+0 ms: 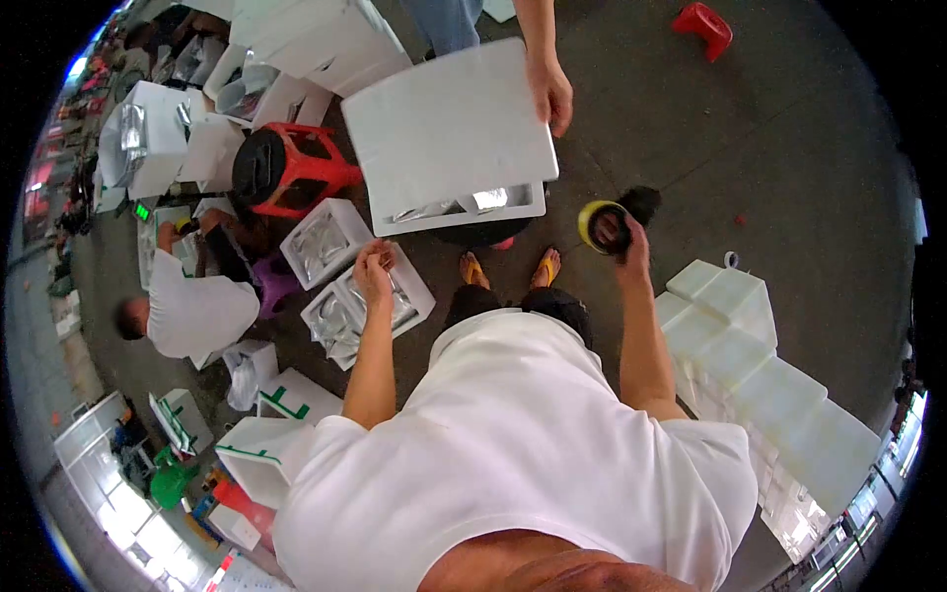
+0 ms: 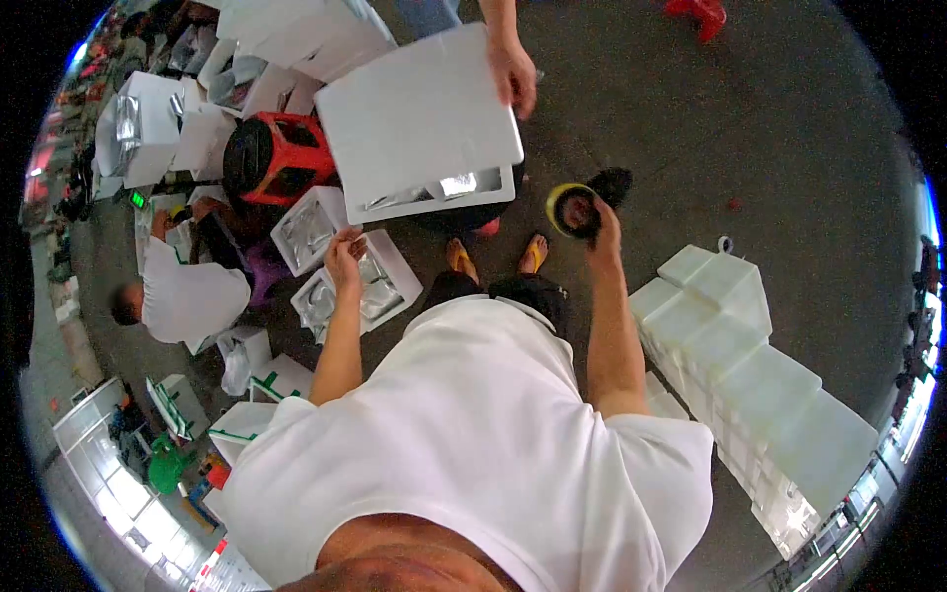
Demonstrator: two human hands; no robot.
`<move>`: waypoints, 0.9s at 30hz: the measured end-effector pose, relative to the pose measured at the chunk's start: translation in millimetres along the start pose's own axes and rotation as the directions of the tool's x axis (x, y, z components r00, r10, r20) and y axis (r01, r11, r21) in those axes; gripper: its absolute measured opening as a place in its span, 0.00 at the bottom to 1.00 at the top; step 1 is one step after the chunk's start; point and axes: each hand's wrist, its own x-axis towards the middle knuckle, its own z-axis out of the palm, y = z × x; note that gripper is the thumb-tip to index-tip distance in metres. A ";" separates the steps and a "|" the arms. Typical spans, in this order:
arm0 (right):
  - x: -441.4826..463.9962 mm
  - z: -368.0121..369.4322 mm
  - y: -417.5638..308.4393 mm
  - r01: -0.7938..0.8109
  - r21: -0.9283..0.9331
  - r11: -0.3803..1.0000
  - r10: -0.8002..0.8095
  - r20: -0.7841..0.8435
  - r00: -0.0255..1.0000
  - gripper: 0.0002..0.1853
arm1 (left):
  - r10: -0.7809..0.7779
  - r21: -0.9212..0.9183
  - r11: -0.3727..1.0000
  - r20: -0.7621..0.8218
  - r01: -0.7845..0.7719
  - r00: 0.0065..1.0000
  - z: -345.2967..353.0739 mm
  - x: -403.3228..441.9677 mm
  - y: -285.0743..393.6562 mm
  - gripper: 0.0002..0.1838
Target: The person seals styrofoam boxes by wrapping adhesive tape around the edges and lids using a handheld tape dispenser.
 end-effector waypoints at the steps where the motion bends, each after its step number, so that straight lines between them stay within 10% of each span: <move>1: -13.6 -1.3 -14.2 0.012 0.025 1.000 -0.012 0.004 1.000 0.17 | 0.004 -0.014 1.000 0.002 -0.004 1.000 7.3 -0.7 6.5 0.15; 4: -37.9 34.3 -41.7 0.009 -0.033 0.999 -0.007 0.063 0.998 0.20 | 0.018 -0.172 0.985 -0.047 -0.026 0.999 25.6 19.1 25.9 0.21; 6: -38.2 59.0 -39.4 0.011 -0.124 0.992 0.004 0.119 0.993 0.22 | 0.422 0.392 0.865 -0.232 -0.313 0.876 34.7 61.3 24.9 0.29; 7: -34.9 74.7 -29.3 -0.029 -0.218 0.976 0.048 0.081 0.996 0.21 | 0.421 0.377 0.870 -0.237 -0.317 0.875 37.4 78.6 29.1 0.29; 9: -18.1 80.8 -7.4 0.033 -0.466 0.884 0.039 0.143 0.989 0.20 | 0.463 0.596 0.691 0.069 -0.409 0.884 39.2 108.8 37.0 0.32; 13: 22.3 105.5 22.8 0.296 -0.703 0.647 -0.001 0.387 0.922 0.21 | 0.305 0.529 0.746 0.269 -0.405 0.914 39.1 120.3 50.5 0.31; 15: -8.8 167.8 9.5 -0.018 -0.486 0.874 0.081 0.108 0.991 0.23 | 0.319 0.410 0.816 0.271 -0.409 0.908 40.4 121.7 48.7 0.31; 21: -33.8 122.3 -55.6 0.119 -0.326 0.938 -0.141 -0.047 0.989 0.22 | 0.382 -0.140 0.924 0.271 -0.356 0.883 81.6 57.2 87.7 0.19; 22: -30.2 89.6 -65.9 0.173 -0.228 0.958 -0.175 0.011 0.984 0.21 | 0.418 0.036 0.896 0.274 -0.444 0.866 95.9 49.2 76.8 0.19; 26: -61.3 11.2 -112.5 0.336 -0.111 0.935 -0.325 0.105 0.940 0.18 | 0.378 0.264 0.669 0.685 -0.695 0.623 149.2 43.2 55.8 0.14; 27: -71.5 -3.5 -117.2 0.347 -0.084 0.934 -0.349 -0.001 0.937 0.18 | 0.308 0.215 0.524 0.854 -0.824 0.418 157.4 45.5 54.8 0.14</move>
